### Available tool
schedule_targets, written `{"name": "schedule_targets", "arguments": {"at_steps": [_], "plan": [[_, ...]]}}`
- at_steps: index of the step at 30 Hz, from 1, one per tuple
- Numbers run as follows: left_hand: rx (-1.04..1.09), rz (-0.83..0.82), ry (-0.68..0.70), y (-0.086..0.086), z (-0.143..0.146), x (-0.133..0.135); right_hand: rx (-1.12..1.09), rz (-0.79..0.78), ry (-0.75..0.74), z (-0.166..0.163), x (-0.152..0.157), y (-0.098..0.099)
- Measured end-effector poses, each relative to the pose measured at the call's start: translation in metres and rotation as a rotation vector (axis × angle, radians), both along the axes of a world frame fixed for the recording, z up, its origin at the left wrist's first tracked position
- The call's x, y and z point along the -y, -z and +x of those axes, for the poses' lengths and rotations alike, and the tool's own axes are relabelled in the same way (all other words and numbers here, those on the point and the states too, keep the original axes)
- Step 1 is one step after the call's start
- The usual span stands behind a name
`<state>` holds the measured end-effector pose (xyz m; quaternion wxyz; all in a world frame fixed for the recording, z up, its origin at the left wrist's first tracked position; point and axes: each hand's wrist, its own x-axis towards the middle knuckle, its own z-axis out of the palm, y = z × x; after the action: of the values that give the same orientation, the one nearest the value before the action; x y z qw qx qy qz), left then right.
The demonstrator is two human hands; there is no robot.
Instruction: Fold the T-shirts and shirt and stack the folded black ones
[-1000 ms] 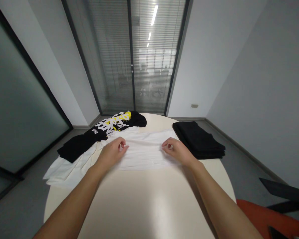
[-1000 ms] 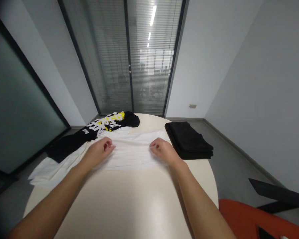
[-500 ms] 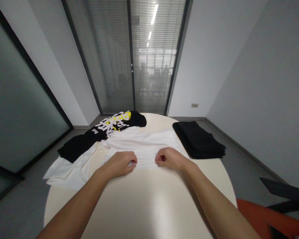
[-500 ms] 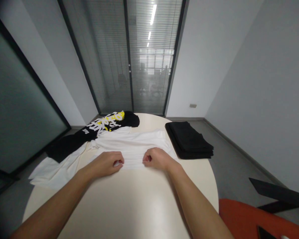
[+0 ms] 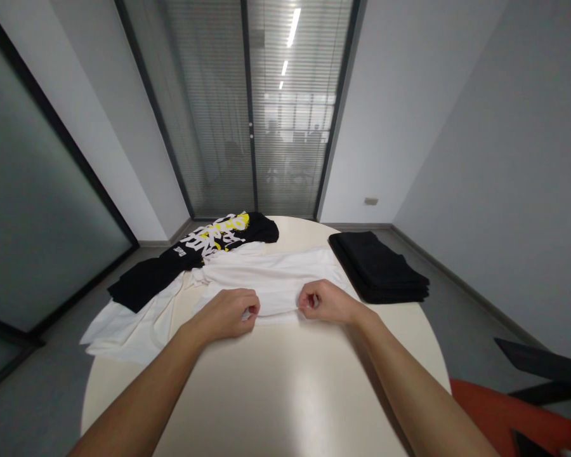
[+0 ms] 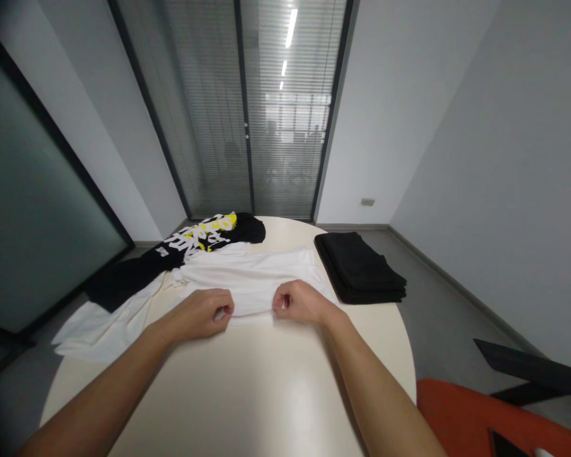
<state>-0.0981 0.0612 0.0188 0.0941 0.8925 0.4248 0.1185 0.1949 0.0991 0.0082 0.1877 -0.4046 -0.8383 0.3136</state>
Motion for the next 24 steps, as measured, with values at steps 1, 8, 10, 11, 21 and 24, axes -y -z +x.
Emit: {"name": "schedule_targets", "arguments": {"at_steps": [1, 8, 10, 11, 21, 24], "plan": [[0.007, -0.009, -0.002, -0.0008, 0.0004, 0.0007, -0.002, -0.015, -0.010, 0.0000, 0.0001, 0.0003], [-0.050, -0.111, 0.021, -0.0048, 0.0048, 0.0067, 0.009, -0.147, -0.080, 0.0002, 0.0006, 0.0014], [-0.064, -0.113, 0.015, -0.0050, 0.0056, 0.0072, 0.032, -0.173, -0.082, 0.0004, 0.0009, 0.0014], [-0.066, -0.110, 0.010, -0.0049, 0.0057, 0.0072, 0.044, -0.182, -0.080, 0.0006, 0.0010, 0.0016], [-0.025, -0.067, -0.009, -0.0024, 0.0039, 0.0051, 0.033, -0.138, -0.067, 0.0018, -0.0013, 0.0039], [-0.019, -0.048, -0.005, -0.0026, 0.0035, 0.0051, 0.025, -0.110, -0.070, 0.0012, -0.0003, 0.0024]]}}
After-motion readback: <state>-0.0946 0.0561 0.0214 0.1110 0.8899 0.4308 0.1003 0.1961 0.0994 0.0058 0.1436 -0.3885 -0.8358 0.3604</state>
